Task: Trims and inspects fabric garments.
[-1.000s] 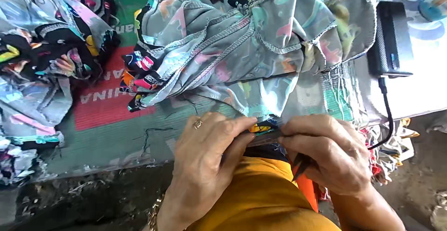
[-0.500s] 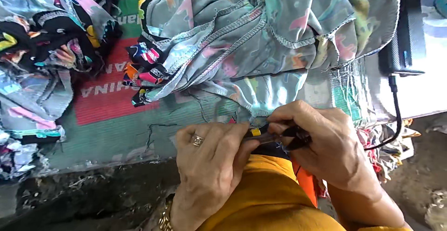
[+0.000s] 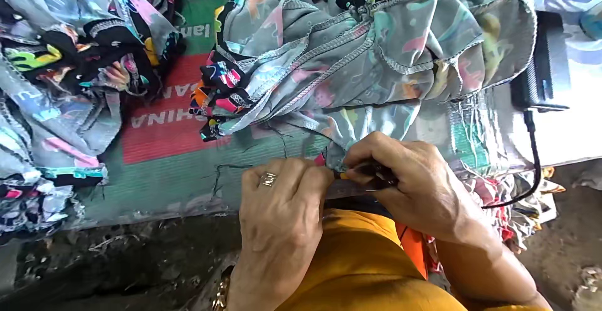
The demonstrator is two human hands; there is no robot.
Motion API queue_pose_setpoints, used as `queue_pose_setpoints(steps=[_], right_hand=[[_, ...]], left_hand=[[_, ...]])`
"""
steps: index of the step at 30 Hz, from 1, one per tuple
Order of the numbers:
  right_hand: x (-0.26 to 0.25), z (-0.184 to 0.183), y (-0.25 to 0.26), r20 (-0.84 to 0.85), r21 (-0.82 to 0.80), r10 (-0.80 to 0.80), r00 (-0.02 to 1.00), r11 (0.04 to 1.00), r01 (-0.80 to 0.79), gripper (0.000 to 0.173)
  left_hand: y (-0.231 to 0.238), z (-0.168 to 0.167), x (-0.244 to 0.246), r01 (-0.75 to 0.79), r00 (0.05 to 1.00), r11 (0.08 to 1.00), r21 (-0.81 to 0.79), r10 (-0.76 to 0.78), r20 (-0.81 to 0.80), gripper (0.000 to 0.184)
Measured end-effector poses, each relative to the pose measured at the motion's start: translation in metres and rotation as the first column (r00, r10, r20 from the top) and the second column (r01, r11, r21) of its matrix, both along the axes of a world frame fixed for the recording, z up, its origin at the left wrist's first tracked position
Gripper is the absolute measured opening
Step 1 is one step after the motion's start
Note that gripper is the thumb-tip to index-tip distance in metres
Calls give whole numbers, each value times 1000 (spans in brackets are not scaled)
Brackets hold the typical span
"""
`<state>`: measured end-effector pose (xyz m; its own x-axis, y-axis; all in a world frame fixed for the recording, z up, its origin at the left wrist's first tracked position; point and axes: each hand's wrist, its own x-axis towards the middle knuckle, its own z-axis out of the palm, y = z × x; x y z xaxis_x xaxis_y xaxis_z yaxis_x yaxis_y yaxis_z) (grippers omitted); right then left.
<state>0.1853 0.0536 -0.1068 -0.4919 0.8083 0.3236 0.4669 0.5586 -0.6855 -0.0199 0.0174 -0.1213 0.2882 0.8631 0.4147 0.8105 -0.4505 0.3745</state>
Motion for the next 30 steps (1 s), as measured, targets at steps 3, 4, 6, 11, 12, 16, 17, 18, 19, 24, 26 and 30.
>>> queue_pose_setpoints(steps=[3, 4, 6, 11, 12, 16, 17, 18, 19, 24, 26, 30], right_hand=[[1, 1, -2, -8, -33, 15, 1000, 999, -15, 20], [1, 3, -3, -8, -38, 20, 1000, 999, -20, 25], [5, 7, -6, -17, -41, 32, 999, 999, -32, 32], [9, 11, -17, 82, 39, -46, 996, 998, 43, 27], [9, 10, -19, 99, 60, -71, 993, 996, 65, 25], [10, 8, -21, 56, 54, -108, 993, 993, 105, 25], [10, 8, -21, 39, 44, -107, 994, 993, 105, 25], [10, 8, -20, 33, 40, -108, 994, 994, 106, 25], [9, 7, -19, 36, 41, -109, 993, 993, 108, 25], [9, 6, -17, 88, 37, -92, 992, 995, 89, 25], [8, 5, -17, 107, 46, -80, 991, 996, 76, 24], [7, 5, -18, 149, 75, -89, 985, 994, 78, 24]], left_hand=[[0, -2, -2, -10, 999, 1000, 12, 10, -30, 17], [0, -3, -2, -9, 999, 1000, 14, 10, -34, 18], [-1, -4, -3, -8, 1000, 1000, 15, 9, -17, 22], [-4, -8, -4, 4, 997, 1000, 9, -5, 73, 23], [-5, -9, -3, 4, 996, 1000, 14, -6, 90, 23], [-4, -9, 2, -5, 991, 1000, 30, 1, 133, 26], [-3, -9, 4, -9, 996, 999, 37, 5, 94, 29], [-2, -9, 6, -13, 999, 999, 50, 11, 47, 29], [-1, -9, 7, -14, 1000, 998, 63, 13, 17, 24], [-2, -10, 4, -15, 999, 996, 86, 12, 31, 13], [-3, -10, 4, -11, 1000, 995, 97, 10, 20, 12], [-3, -9, 4, -9, 1000, 996, 90, 11, -27, 17]])
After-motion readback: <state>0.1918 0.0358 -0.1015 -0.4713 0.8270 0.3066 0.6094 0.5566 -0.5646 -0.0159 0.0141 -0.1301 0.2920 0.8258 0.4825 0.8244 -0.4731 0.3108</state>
